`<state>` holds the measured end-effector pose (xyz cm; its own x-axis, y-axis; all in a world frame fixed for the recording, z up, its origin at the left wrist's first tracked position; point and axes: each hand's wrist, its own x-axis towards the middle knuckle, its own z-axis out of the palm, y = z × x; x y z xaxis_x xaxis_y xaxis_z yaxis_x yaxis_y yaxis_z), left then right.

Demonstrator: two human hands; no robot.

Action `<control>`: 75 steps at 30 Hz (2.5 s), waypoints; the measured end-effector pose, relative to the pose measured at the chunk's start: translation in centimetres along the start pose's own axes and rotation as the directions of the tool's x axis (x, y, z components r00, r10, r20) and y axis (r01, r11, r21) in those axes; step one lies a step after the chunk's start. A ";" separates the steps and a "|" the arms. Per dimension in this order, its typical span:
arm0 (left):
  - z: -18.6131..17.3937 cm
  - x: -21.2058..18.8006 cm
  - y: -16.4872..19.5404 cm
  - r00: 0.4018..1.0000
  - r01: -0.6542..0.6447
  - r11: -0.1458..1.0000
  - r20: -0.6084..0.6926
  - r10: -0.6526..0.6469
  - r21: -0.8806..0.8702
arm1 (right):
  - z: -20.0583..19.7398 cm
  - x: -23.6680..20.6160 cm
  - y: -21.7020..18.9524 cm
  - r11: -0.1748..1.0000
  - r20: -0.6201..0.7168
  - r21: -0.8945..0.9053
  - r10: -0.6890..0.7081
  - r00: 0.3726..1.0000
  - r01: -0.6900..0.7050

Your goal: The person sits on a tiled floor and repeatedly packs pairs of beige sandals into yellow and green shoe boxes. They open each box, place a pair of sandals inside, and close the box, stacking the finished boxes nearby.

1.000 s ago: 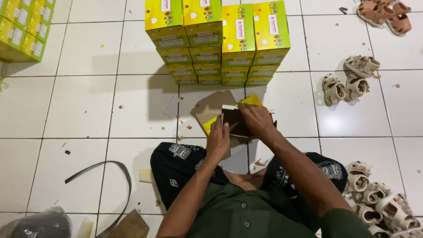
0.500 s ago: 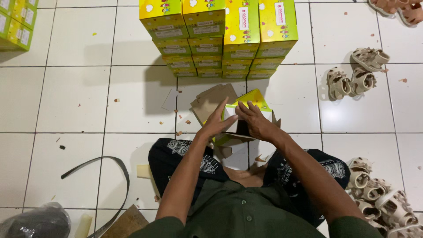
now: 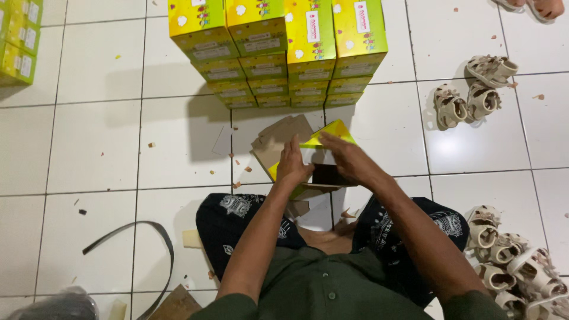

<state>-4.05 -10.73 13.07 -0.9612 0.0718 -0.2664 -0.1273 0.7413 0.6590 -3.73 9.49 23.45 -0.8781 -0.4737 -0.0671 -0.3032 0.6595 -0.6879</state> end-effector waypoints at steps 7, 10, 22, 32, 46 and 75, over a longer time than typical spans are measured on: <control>-1.8 -0.8 2.0 1.000 0.010 0.998 -0.020 -0.011 -0.057 | -4.9 -6.2 6.0 0.737 0.177 0.466 0.464 0.868 -0.489; -2.5 -1.0 3.0 0.998 0.055 0.998 0.009 -0.055 -0.018 | -2.6 -6.2 7.5 0.702 0.147 0.553 0.448 0.882 -0.448; -1.3 0.5 5.5 0.989 0.141 0.985 0.026 -0.145 0.101 | 2.5 -0.2 6.5 0.801 -0.137 0.018 0.595 0.792 -0.598; 0.1 0.7 1.8 1.000 -0.005 0.971 0.010 0.008 -0.239 | -1.7 -4.8 7.6 0.828 0.283 0.405 0.291 0.914 -0.388; -0.4 -2.5 3.5 0.968 0.248 0.622 0.210 -0.136 -0.743 | 4.4 -4.5 5.3 0.527 -0.077 0.768 0.640 0.764 -0.364; -1.2 -1.9 5.1 0.887 -0.427 0.832 -0.015 0.461 0.355 | 6.7 -4.4 8.9 0.685 -0.303 0.637 0.644 0.702 -0.354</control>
<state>-3.20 -7.88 17.84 -0.9150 0.3957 0.0780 0.3910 0.8229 0.4123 -0.09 13.49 12.81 -0.9241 0.2689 -0.2714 0.3387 0.2480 -0.9076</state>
